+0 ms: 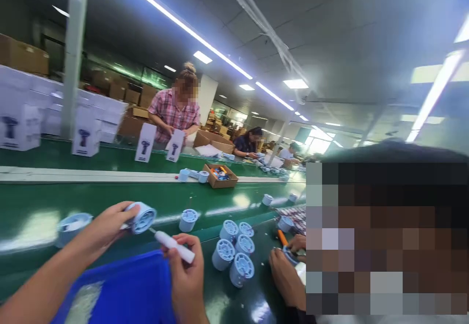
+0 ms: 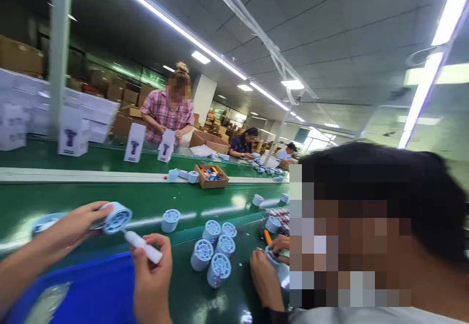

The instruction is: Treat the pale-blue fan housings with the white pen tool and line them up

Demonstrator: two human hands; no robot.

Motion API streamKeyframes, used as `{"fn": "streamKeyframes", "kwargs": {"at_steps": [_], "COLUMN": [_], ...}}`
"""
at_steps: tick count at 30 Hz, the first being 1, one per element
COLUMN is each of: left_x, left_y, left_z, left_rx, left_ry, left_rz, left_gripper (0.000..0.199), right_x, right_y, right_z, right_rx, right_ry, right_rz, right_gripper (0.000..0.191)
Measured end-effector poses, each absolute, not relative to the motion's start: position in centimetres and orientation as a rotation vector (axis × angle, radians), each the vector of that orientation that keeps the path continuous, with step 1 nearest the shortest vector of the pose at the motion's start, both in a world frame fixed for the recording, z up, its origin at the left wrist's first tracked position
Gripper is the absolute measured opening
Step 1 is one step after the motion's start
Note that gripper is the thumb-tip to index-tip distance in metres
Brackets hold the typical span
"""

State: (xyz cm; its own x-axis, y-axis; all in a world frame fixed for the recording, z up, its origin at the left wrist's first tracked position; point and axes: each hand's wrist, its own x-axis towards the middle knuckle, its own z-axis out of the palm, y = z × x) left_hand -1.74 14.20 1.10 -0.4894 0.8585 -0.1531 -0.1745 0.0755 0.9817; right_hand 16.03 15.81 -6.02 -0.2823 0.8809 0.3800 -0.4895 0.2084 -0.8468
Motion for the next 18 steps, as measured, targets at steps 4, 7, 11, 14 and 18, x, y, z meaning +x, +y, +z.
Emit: {"fn": "streamKeyframes", "kwargs": {"at_steps": [4, 7, 11, 14, 18], "left_x": [-1.0, -0.7, -0.7, -0.5, 0.2], "left_y": [13.8, 13.5, 13.3, 13.2, 13.0], "left_z": [0.8, 0.8, 0.8, 0.9, 1.5], "left_rx": [0.784, 0.805, 0.854, 0.899, 0.895], "left_ry": [1.488, 1.495, 1.481, 1.477, 1.465], "left_rz": [1.544, 1.523, 1.505, 1.486, 1.464], "left_gripper": [0.060, 0.059, 0.052, 0.049, 0.046], "right_x": [16.7, 17.0, 17.0, 17.1, 17.2], "right_y": [15.5, 15.3, 15.0, 14.9, 14.8], "right_z": [-6.1, -6.2, -5.9, -5.6, -5.7], "right_rx": [-0.516, -0.553, -0.623, -0.641, -0.640], "right_ry": [-1.332, -1.355, -1.377, -1.381, -1.396], "right_rz": [1.400, 1.444, 1.460, 1.428, 1.400], "right_gripper": [0.035, 0.041, 0.048, 0.048, 0.045]}}
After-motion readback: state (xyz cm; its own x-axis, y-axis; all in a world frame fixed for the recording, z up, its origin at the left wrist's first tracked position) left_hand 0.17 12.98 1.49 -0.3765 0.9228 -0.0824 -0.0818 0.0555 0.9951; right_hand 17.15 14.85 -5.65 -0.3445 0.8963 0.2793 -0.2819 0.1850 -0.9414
